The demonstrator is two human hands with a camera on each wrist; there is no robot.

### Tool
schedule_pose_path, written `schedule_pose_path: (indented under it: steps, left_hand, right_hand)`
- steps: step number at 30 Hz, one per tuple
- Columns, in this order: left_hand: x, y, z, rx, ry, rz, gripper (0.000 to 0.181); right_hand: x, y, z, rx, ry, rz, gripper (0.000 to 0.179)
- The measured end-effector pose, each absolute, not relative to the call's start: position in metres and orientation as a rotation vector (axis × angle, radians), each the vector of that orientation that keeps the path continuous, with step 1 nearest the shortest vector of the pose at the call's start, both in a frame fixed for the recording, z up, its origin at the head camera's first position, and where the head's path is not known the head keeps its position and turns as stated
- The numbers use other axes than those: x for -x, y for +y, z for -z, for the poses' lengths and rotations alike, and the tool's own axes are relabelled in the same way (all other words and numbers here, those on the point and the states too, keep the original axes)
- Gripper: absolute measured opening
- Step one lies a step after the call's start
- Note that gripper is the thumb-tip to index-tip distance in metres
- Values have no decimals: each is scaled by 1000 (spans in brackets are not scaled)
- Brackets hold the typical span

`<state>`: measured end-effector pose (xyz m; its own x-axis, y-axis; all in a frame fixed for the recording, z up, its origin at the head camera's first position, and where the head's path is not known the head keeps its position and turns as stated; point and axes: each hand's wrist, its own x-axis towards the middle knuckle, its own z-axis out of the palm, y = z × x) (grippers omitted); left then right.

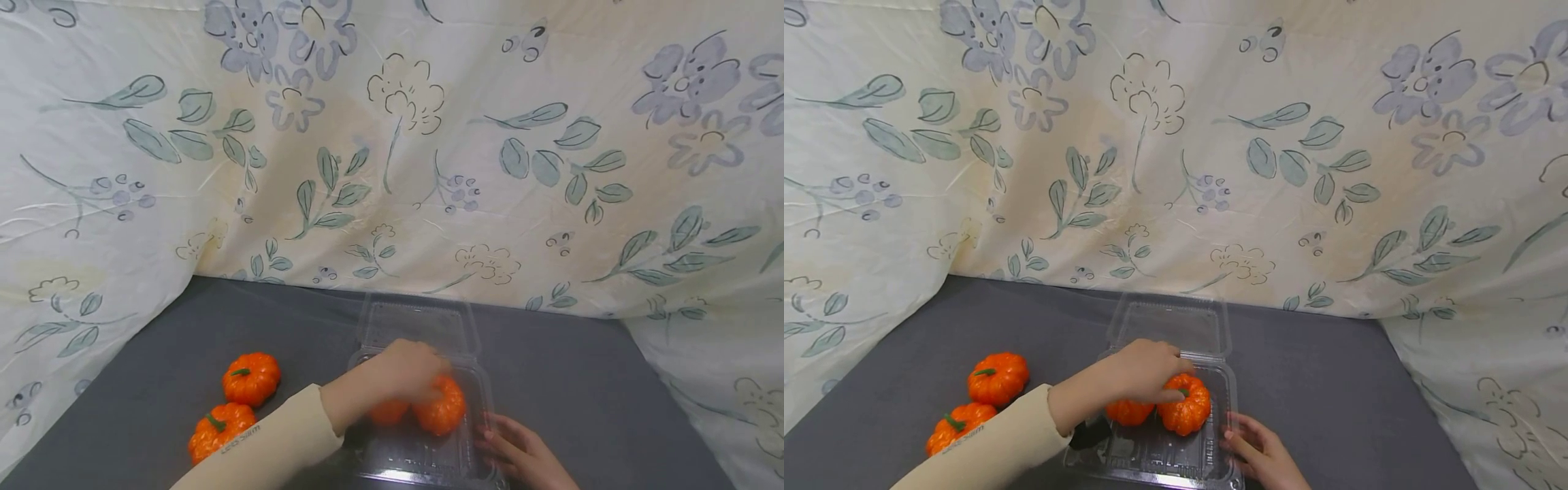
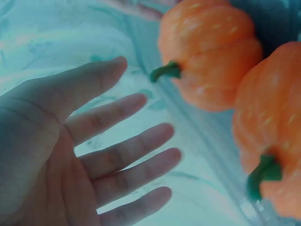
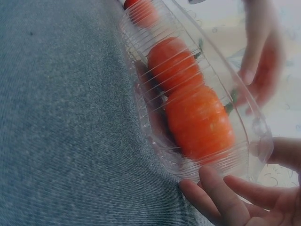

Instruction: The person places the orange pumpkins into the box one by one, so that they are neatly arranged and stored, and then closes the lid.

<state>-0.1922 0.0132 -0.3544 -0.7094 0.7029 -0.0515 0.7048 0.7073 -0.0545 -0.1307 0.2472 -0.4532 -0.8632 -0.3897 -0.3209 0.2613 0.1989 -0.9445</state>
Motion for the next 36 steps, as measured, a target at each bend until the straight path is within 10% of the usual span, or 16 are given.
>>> schedule_pose_path:
  steps: [36]
  left_hand:
    - [189,-62,329,-960,2809,-276,21]
  right_hand:
    - [131,245,450,49,2006,1686,66]
